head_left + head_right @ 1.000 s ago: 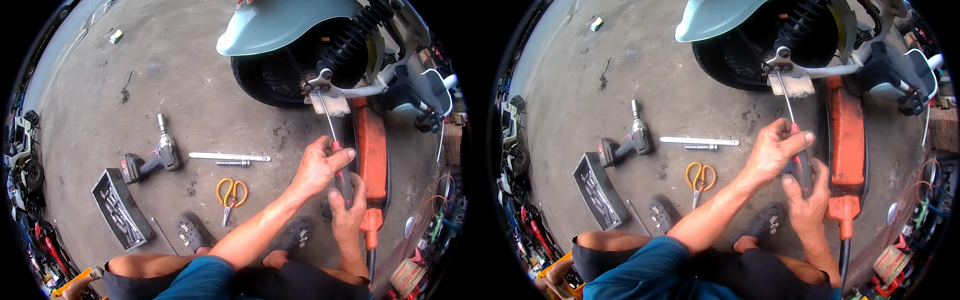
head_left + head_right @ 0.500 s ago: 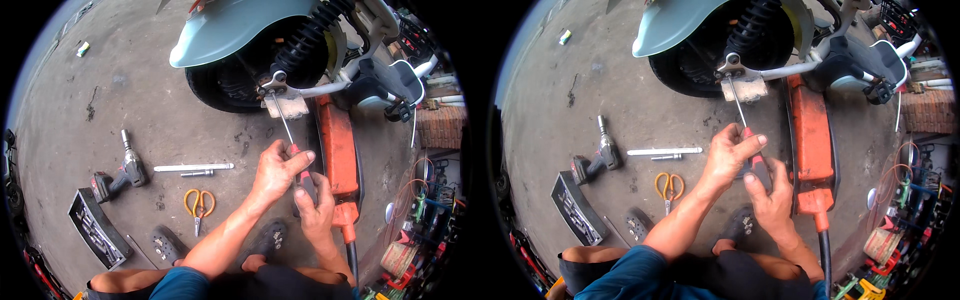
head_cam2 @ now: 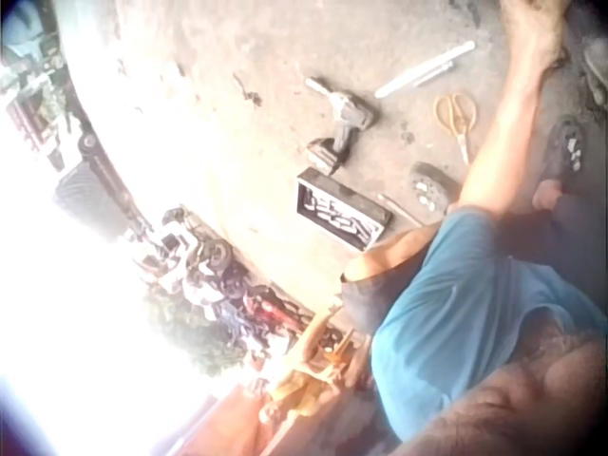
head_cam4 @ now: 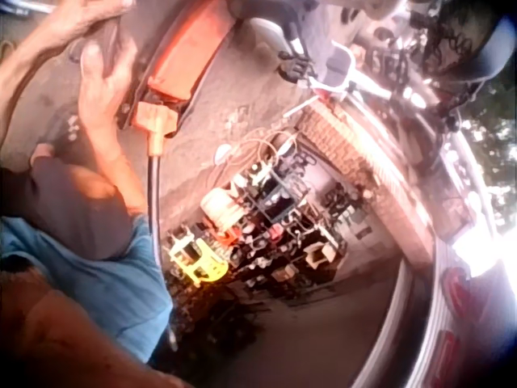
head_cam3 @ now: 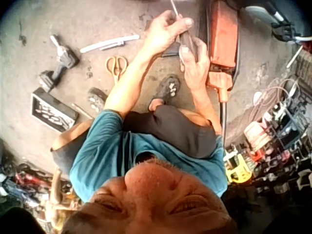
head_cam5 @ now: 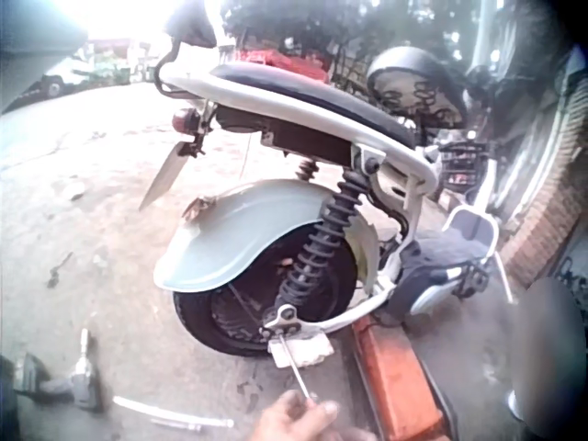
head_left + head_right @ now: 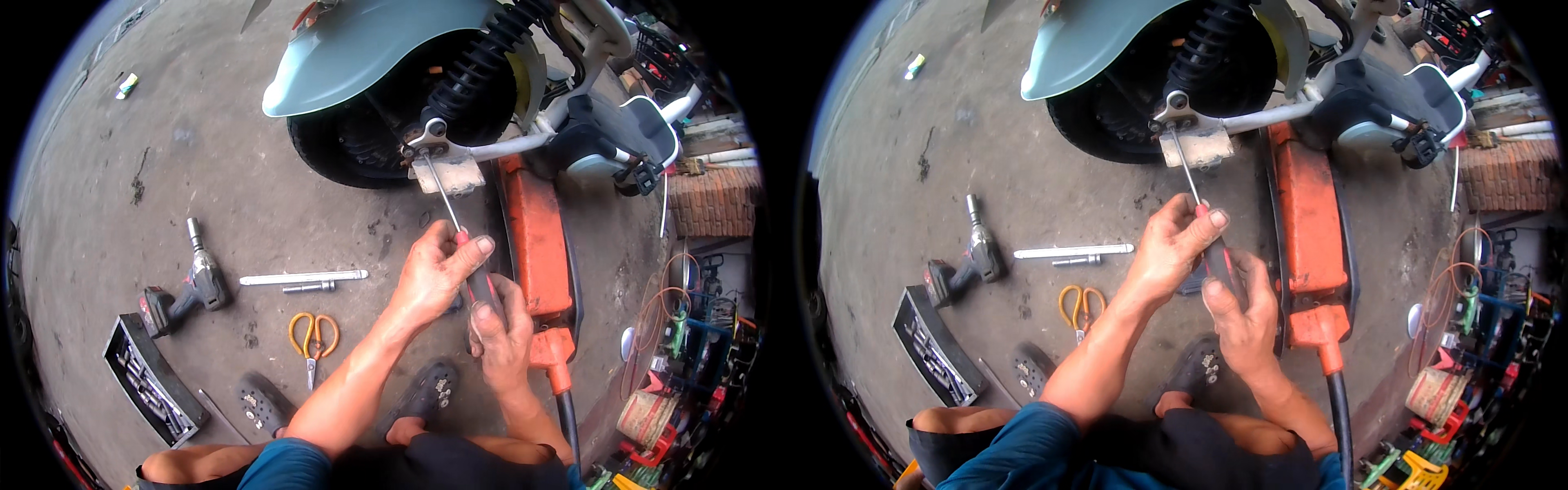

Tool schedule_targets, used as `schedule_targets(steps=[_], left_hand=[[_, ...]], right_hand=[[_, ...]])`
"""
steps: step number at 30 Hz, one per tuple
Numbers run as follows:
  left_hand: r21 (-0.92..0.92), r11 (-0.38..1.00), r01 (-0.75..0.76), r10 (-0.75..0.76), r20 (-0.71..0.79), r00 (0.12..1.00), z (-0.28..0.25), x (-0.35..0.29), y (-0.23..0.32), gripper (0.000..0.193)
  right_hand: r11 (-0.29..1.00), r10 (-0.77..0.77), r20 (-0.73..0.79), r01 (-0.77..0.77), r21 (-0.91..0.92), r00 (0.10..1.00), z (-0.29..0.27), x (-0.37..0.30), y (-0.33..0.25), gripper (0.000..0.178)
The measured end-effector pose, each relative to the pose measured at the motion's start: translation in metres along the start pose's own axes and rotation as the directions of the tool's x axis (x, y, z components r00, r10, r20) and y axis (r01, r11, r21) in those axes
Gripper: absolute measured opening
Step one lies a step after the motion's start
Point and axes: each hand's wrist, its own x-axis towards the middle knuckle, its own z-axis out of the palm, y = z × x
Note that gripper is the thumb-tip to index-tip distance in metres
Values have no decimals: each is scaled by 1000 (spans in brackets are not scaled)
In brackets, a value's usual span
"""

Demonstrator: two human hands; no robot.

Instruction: The person repairs the rear wheel area of a light blue scooter. They use a screwdriver to tighten bolts on a metal bracket and a plastic cover, then switch to a power drill to secure the components. Finally, they use an air hose to inflate the rear tire.

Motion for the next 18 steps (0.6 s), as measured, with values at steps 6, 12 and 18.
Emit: schedule_targets(steps=[6, 12, 18], left_hand=[[-355, 933, 62, -30, 94, 995, -13, 1, -7, 28], [-43, 999, 5, -11, -121, 993, -3, 3, -7, 29], [-347, 924, 161, -99, 190, 977, -17, 1, 8, 29]], right_hand=[[934, 249, 149, -278, 225, 957, -4, -6, -9, 61], [465, -480, 186, 429, -775, 857, 6, 8, -4, 47], [829, 214, 201, -287, 481, 956, -3, 9, -4, 41]])
